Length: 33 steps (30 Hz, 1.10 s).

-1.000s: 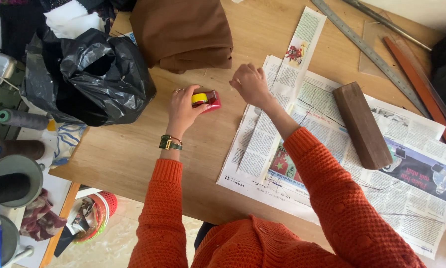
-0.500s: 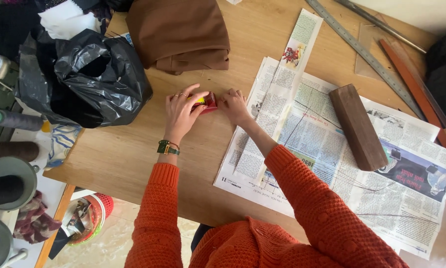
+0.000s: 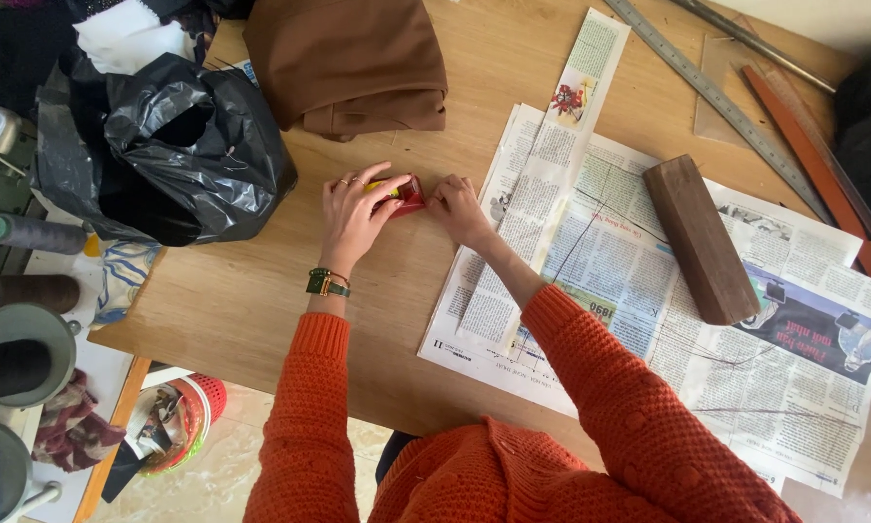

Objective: The person smooths a newspaper on a wooden table and uses a wooden roller to flatten it. They then apply pieces of yellow tape from a dispenser to secure the newspaper. Finally, the person uses a ruler and a pen to draw lines on the newspaper.

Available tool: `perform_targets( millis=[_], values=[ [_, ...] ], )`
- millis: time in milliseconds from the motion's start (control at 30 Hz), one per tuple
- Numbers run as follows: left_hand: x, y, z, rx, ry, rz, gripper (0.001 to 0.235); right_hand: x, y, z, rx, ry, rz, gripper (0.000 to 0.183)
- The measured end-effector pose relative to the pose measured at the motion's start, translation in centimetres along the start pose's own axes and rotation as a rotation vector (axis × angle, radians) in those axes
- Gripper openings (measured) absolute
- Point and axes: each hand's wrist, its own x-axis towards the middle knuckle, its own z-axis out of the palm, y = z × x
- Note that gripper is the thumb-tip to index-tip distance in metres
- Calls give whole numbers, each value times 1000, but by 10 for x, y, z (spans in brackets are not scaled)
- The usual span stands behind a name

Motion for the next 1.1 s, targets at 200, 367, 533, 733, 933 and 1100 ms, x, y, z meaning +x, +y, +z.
perform_targets(
  millis=[200,367,533,733,933,1100],
  values=[
    [-1,-1,1,-5,6,7,39,-3,-4,-2,19,59,-101,19],
    [-2,-2,5,1,4,11,38,-17,-15,-5,13,84,-108,12],
    [-2,-4,6,-14,-14,2,38,-33,-28,-14,82,132,-157,11],
    [0,3,-5,9,-11,3,39,-40,-53,-61,208,118,-125,5],
    [3,64,-15,-3,168,87,32,-77,-9,-196,-51,147,-265,5],
    [11,150,77,-250,162,350,15,-81,51,-298,-585,-114,-7,28]
  ],
)
